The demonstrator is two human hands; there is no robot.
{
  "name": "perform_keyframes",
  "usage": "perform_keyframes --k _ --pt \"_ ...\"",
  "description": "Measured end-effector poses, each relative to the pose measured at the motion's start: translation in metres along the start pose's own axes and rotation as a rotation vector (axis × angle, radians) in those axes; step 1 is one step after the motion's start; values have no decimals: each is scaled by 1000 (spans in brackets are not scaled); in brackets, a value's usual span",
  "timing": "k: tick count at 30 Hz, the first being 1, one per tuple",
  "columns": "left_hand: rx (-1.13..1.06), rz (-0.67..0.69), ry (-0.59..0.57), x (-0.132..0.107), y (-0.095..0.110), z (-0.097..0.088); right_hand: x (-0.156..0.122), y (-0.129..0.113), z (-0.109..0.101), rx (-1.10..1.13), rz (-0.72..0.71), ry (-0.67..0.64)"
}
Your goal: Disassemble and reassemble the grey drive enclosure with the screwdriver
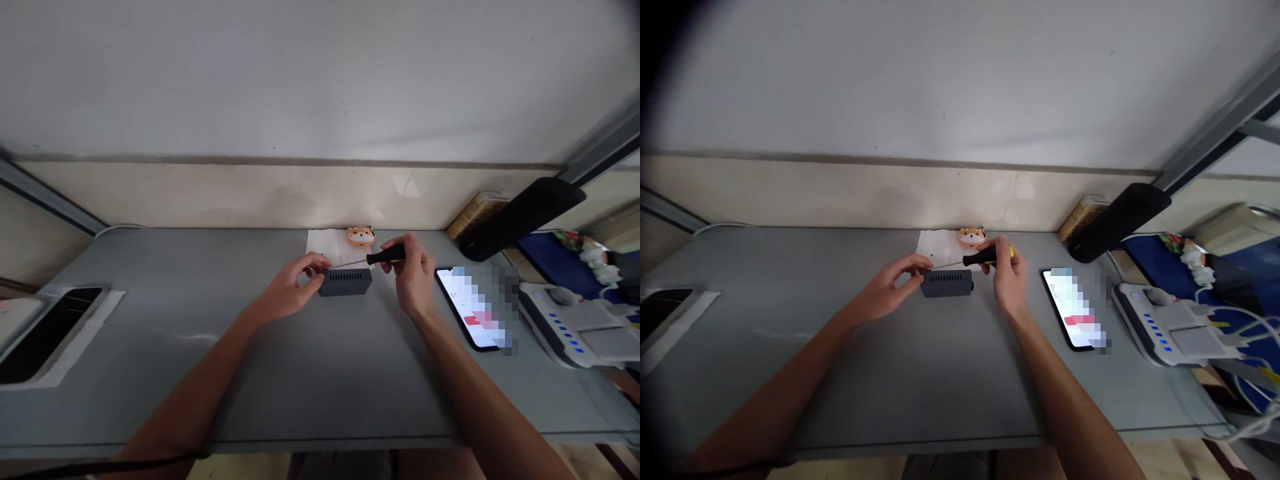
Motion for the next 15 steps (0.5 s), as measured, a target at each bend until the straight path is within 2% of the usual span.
perform_keyframes --k 15 --pt "-95 -42 -27 3 -5 3 -1 -5 4 -42 9 -9"
Point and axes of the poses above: each hand's wrist, its own x-axis towards the middle knuckle, its own z-axis out of the palm, y = z × x, the point moved 6 cm from there along x, towards the middle knuckle, and after that the axes turned 14 degrees about -z, right-handed, at the moved point
